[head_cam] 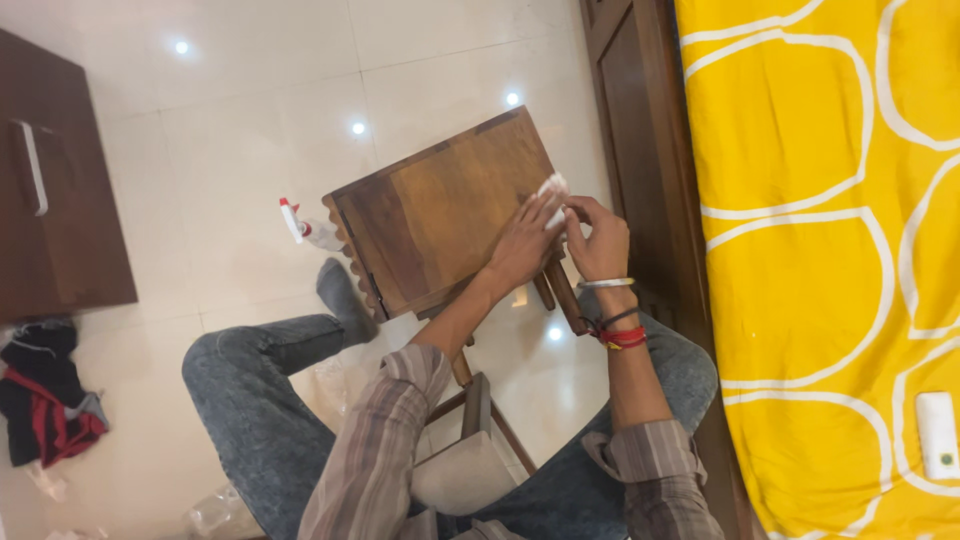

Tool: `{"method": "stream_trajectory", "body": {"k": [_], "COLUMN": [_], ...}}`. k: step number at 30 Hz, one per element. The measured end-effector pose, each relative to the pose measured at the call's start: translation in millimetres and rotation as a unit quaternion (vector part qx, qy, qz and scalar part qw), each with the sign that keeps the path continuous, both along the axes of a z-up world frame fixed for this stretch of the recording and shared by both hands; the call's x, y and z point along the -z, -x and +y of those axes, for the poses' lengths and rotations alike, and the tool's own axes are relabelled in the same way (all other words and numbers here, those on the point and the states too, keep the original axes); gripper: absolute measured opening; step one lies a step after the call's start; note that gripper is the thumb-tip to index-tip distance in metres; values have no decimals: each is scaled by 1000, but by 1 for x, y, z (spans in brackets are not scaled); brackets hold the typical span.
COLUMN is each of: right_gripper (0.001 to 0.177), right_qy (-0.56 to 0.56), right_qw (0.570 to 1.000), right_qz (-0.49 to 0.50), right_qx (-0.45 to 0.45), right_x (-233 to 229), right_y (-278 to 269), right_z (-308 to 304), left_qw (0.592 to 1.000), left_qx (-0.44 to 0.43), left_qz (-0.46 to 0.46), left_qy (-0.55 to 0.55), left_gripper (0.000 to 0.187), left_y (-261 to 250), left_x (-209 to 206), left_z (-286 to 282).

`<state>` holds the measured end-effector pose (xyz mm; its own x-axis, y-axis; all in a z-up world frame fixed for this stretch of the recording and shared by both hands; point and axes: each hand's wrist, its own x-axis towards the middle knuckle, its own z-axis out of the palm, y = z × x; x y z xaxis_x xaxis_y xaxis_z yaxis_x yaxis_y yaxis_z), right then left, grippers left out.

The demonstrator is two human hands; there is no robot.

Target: The person wipes the surfaces of a small wooden stool and a tall wooden wardrobe using a white cloth and a spray bottle. They clean the top, sides, and interior of the stool, then move to the wardrobe to wipe its doors and lower frame.

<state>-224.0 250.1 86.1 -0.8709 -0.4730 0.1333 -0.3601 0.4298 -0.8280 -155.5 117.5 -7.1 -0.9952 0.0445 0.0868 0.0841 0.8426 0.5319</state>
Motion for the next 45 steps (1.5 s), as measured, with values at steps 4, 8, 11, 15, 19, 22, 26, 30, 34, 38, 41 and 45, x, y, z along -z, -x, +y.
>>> {"method": "stream_trajectory", "body": {"k": [4,8,11,15,19,22,26,30,34,38,41,45], "right_gripper": [19,19,19,22,24,26,27,24,23,41,66,100], "right_qy": [-23,-42,-69,-82,-81,-103,-103,-59,-105,-137,-270,-252], "right_qw": [999,997,995,991,984,982,980,986,986,972,962,960], "right_qz": [7,17,18,36,75,63,73,49,86,183,8,-120], "right_qx": [-32,-57,-65,-98,-143,-143,-153,-149,-95,-48,-35,-7], "right_x": [6,10,18,31,44,48,50,55,74,106,131,148], "right_y": [-7,-7,-9,-13,-9,-9,-8,-6,1,8,13,-9], "right_z": [-7,-8,-13,-10,-7,-4,-4,-4,9,17,14,14], "left_qw": [999,998,992,976,963,952,969,994,982,951,947,997], "left_qx": [36,-55,-127,-208,-266,-306,-243,-113,-187,-305,-320,-62], "left_qz": [-9,-1,-25,-57,-21,25,-42,-8,9,47,36,16], "left_qy": [29,15,-14,21,34,19,31,8,17,-16,-12,39], "left_gripper": [52,57,59,61,58,55,72,74,70,66,61,64], "left_y": [-35,-91,-142,-195,-215,-215,-221,-216,-191,-167,-159,-172], "left_x": [-15,-30,-39,-43,-35,-27,-22,-15,-7,-8,-12,-17], "left_z": [-5,-17,-31,-45,-55,-44,-18,-29,-45,-58,-62,-63]}}
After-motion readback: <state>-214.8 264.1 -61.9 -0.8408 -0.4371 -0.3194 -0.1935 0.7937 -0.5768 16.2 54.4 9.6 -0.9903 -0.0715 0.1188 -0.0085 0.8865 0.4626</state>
